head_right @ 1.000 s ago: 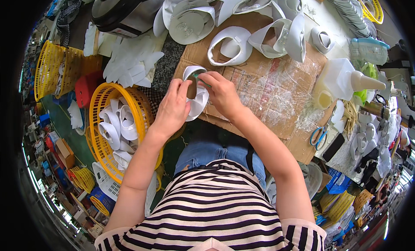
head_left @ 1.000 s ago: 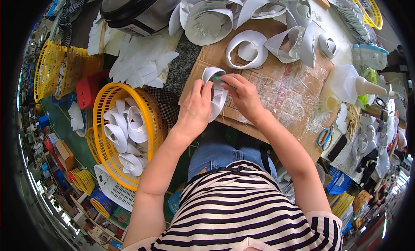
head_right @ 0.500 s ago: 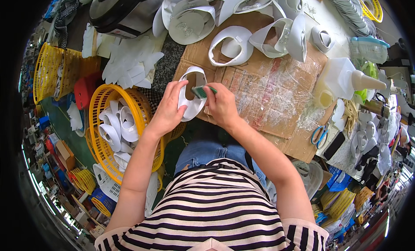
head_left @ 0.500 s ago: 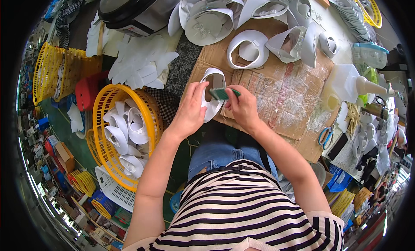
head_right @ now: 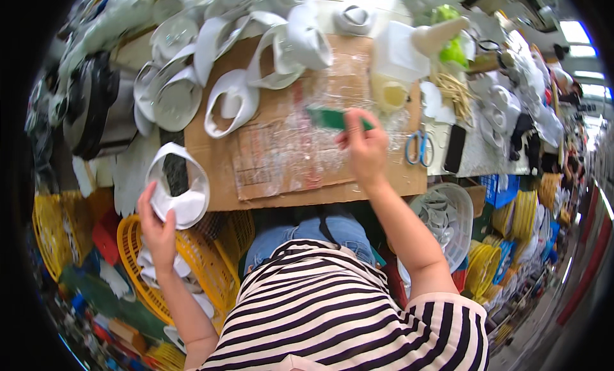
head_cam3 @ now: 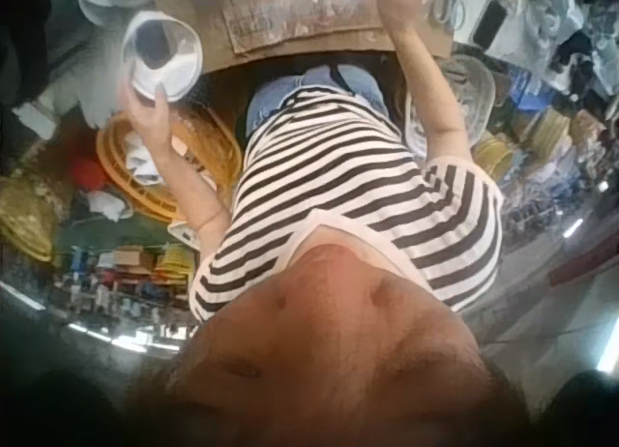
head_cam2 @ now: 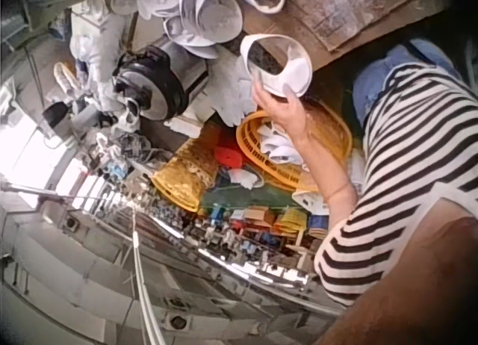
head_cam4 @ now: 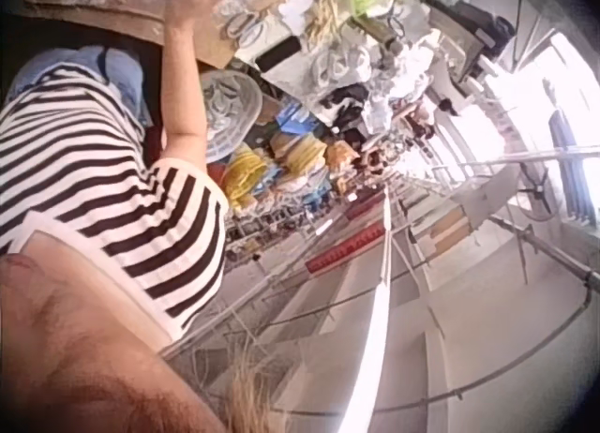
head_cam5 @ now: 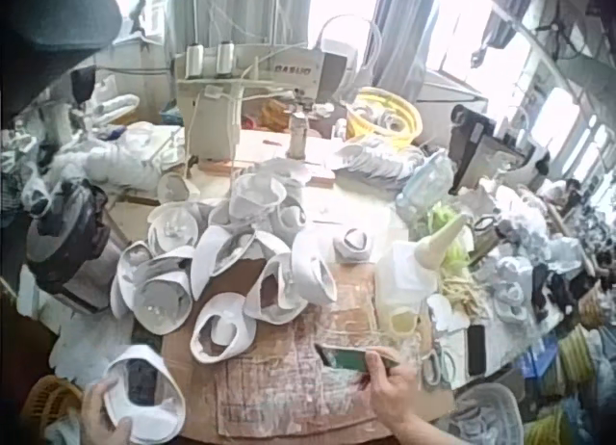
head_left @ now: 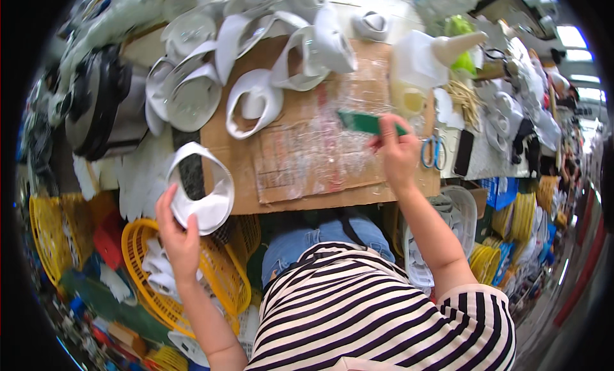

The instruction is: The person takes shoe components from a basket, applies adhesive to them using a plastic scraper, folds and presses the edges together by hand, and places the assembled parts into the basket.

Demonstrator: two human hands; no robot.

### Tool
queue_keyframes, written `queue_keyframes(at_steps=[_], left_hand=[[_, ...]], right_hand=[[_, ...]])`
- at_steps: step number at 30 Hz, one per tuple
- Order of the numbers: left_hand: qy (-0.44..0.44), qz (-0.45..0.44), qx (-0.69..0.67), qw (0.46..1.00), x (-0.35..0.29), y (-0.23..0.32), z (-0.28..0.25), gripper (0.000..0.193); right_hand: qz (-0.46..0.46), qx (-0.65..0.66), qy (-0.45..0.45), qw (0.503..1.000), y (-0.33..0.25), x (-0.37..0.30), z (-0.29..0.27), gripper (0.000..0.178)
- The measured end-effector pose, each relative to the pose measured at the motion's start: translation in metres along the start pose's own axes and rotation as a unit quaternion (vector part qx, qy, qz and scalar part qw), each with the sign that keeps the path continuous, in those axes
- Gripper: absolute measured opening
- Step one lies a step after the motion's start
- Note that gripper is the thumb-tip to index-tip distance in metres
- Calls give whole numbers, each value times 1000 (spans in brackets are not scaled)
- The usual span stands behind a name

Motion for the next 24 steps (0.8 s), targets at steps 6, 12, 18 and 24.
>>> queue_keyframes(at_steps=[6, 12, 18, 24], left_hand=[[-80, -52, -313, 945, 16, 42, 45, 70], [-192, -131, -438, 868, 18, 83, 118, 75], [-244, -183, -486, 819, 18, 99, 156, 68], [-253, -178, -466, 829, 13, 117, 175, 66]], right_hand=[[-127, -175, 147, 965, -9, 49, -133, 23], [-238, -152, 84, 956, 5, 58, -146, 14], [64, 163, 118, 977, 21, 38, -171, 22], [112, 167, -67, 977, -42, 1, -62, 17]])
Point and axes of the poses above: each hand's wrist, its own x-axis towards the middle knuckle, its own z-axis out of the palm, y = z × x, the point moved 3 cm from there along x, towards the middle knuckle, and after that the axes turned 10 degrees about x, right-handed, at the moved point
